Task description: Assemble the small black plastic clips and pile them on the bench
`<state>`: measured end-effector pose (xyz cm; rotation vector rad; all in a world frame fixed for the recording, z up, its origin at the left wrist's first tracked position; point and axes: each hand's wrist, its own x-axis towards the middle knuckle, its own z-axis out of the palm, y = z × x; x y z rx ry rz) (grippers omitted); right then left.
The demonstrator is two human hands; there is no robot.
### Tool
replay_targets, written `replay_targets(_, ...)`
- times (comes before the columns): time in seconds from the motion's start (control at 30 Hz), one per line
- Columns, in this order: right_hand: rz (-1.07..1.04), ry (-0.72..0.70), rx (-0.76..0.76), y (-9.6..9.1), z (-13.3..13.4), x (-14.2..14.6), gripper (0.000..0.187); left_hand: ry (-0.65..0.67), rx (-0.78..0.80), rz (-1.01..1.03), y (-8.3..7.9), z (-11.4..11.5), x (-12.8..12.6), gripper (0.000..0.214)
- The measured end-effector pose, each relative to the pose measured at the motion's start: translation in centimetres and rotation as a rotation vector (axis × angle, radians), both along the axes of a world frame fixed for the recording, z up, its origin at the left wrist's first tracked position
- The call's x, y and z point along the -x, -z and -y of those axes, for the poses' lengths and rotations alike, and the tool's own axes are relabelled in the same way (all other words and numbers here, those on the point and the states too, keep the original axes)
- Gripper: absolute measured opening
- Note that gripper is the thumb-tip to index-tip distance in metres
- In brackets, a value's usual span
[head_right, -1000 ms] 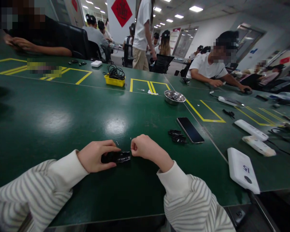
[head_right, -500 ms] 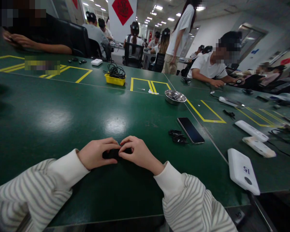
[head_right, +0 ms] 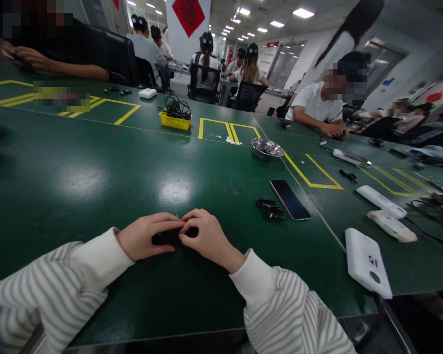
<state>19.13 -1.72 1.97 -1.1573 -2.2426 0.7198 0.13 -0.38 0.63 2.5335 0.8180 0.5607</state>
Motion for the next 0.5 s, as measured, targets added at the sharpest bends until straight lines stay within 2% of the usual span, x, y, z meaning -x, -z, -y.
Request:
replay_targets(0.2,-0.001,0.018,0.007,0.17,0.01,0.09,0.004,-0.001,-0.045,0.082,0.61,-0.1,-0.07,0.033)
replay_targets(0.33,-0.006,0.027,0.012,0.38,0.03,0.22,0.004,0.044,-0.121,0.128,0.65,-0.1,0.02,0.03)
replay_targets(0.5,-0.005,0.016,0.024,0.22,-0.13,0.04,0.003,0.072,-0.174,0.114,0.68,-0.23,0.23,0.028)
